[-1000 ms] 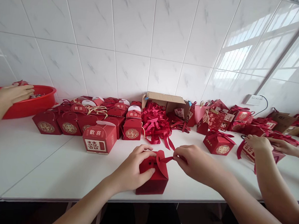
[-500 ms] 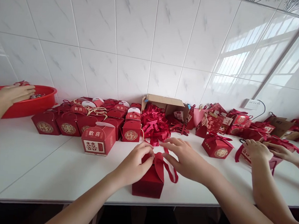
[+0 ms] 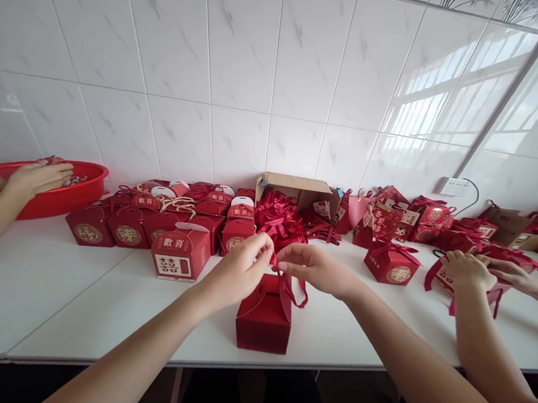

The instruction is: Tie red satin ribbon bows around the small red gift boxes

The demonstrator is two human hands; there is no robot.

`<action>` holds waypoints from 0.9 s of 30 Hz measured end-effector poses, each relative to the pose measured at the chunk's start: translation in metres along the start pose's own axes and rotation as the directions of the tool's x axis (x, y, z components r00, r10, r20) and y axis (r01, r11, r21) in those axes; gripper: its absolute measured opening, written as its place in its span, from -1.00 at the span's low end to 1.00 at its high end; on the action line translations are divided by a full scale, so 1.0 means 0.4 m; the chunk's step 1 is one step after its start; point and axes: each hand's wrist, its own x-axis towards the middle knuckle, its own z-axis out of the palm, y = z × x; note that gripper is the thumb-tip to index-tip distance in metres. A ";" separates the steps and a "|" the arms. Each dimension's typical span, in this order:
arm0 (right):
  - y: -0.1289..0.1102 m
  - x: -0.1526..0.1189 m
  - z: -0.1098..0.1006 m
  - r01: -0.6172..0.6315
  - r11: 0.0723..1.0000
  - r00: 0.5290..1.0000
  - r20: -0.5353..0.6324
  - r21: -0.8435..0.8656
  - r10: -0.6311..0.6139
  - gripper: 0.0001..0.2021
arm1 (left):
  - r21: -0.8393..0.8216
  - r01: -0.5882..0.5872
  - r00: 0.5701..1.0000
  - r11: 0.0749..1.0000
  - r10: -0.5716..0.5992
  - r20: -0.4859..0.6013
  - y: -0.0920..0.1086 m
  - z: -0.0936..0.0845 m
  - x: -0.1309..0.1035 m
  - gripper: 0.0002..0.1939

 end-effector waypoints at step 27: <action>-0.243 -0.229 -0.153 0.622 0.768 0.479 -0.702 -0.151 -0.526 -0.86 | -0.068 0.074 0.994 0.995 -0.079 -0.078 -0.108 0.082 -0.125 -0.82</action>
